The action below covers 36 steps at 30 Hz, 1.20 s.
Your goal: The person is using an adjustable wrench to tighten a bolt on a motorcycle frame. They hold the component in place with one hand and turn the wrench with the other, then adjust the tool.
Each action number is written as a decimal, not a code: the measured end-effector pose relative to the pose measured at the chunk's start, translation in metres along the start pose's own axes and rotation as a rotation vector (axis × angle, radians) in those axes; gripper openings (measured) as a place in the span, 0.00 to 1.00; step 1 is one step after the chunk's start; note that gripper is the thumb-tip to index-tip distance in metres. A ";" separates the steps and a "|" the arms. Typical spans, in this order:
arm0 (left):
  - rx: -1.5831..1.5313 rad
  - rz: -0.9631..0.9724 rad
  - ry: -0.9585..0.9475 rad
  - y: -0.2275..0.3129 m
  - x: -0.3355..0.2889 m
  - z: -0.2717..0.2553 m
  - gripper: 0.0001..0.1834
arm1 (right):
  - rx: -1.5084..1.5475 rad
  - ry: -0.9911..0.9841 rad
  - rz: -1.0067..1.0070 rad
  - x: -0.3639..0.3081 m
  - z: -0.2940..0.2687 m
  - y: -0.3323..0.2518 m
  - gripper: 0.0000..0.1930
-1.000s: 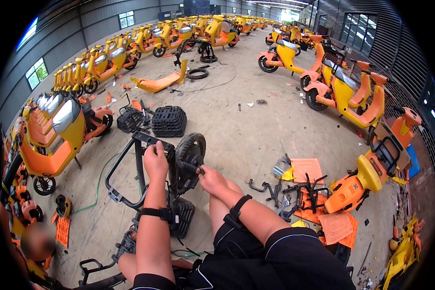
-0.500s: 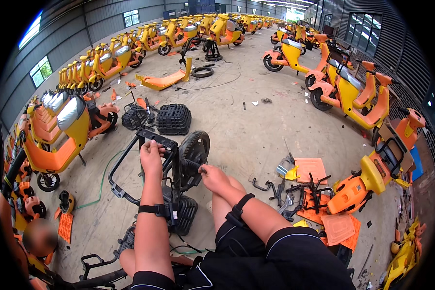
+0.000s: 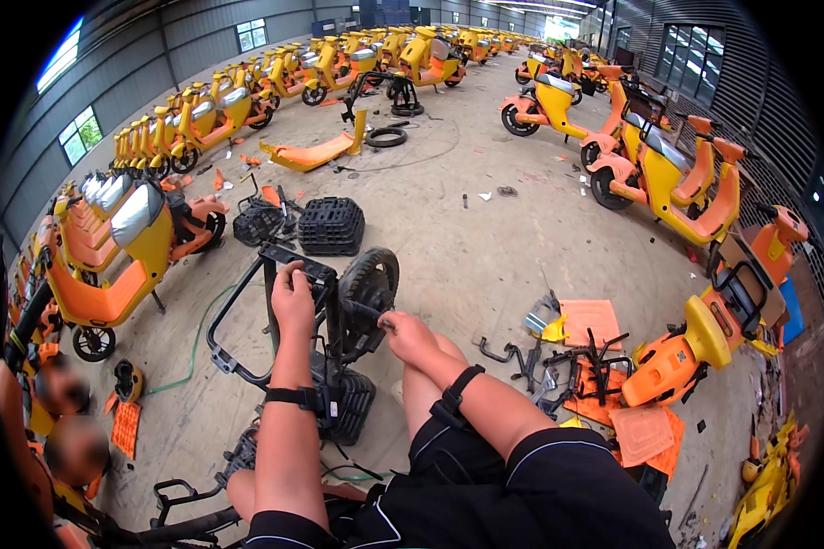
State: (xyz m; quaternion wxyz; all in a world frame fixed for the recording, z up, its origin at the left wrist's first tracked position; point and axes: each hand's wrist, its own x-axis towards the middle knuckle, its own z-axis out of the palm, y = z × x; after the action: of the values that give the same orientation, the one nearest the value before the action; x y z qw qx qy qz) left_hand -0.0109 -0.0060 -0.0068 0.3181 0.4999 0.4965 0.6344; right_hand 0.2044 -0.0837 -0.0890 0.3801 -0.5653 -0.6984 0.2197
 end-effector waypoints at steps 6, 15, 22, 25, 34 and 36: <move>0.065 0.071 0.010 0.013 -0.009 0.003 0.14 | 0.037 0.014 -0.024 0.001 0.004 0.000 0.07; 0.037 0.035 0.002 0.016 -0.010 0.002 0.13 | -0.050 -0.054 -0.043 -0.001 0.003 -0.009 0.11; 0.081 0.059 -0.057 0.024 -0.016 0.003 0.12 | -0.303 -0.181 -0.213 -0.004 0.010 -0.010 0.15; 0.076 0.034 -0.081 0.025 -0.016 0.004 0.12 | -0.338 -0.207 -0.213 -0.007 0.011 -0.020 0.15; 0.129 0.047 -0.121 0.020 -0.014 0.003 0.18 | -0.349 -0.183 -0.340 -0.017 0.023 -0.036 0.12; 0.205 0.146 -0.183 0.010 -0.026 0.001 0.18 | -0.351 -0.246 -0.322 -0.018 0.035 -0.036 0.11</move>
State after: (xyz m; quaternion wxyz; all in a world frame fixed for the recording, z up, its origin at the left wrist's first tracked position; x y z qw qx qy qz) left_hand -0.0009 -0.0317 -0.0051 0.2621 0.6204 0.4899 0.5535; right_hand 0.1561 -0.1065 -0.0891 0.2184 -0.4731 -0.8478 0.0989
